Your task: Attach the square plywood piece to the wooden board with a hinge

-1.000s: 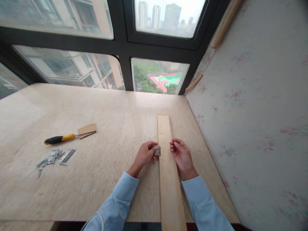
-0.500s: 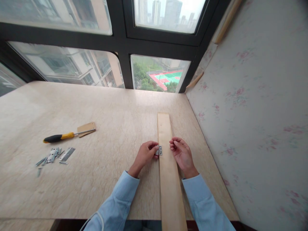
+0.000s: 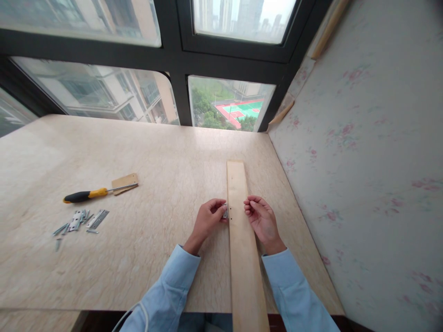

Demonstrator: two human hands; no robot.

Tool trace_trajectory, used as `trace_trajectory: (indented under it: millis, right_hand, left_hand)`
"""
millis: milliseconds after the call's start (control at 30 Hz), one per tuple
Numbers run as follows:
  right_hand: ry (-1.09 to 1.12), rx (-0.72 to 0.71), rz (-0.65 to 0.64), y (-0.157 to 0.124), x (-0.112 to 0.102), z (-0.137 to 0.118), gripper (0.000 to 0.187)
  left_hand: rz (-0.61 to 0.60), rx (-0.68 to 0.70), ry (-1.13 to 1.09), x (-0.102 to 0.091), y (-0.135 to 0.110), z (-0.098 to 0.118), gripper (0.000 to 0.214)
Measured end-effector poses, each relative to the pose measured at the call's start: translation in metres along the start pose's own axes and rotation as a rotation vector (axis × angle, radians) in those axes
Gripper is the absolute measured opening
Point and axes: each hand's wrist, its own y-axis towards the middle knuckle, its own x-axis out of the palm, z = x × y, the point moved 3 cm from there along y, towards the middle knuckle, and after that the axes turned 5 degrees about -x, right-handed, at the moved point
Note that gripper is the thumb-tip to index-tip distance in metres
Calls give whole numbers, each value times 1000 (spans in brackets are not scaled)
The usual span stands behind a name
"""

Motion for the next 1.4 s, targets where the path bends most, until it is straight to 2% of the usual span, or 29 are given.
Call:
trace_trajectory:
  millis: [100,200,333,467,533,700,867,1000,1300,1400]
  right_hand:
    - [-5,1,3,-1,0,0,20]
    - [-4,6,9,-1,0,1,20]
    - [-2,5,10,0,0,1,20]
    - [3,4,-3,0,0,1,24]
    - [-1,-4,-8,0,0,1,23]
    - [-9,-4,-6,-1,0,1,21]
    - [-7,-1,11,-1,1,0,21]
    - [-20,0,11,-1,1,1,20]
    - [-144,-27,-71,-3,3,4,23]
    - [-268,-99,-119,-5,3,7,20]
  left_hand:
    - [98,164,23,-6,-10,12,38]
    - [161,361,172,-10,-21,25,32]
    - [83,658,488,-9,-28,31,22]
    - [9,945,729,-5,-28,22,24]
    - [-11,1037,800,-4,-28,17,20]
    - [-68,1109,917,-5,-27,11,18]
    - [8,1114,999,-11,-24,5,19]
    - [3,1092,1042,-12,-22,0,18]
    - [-1,1097,1039,-14,-22,0,21]
    - [5,1083,1022,-13,-21,-2,19]
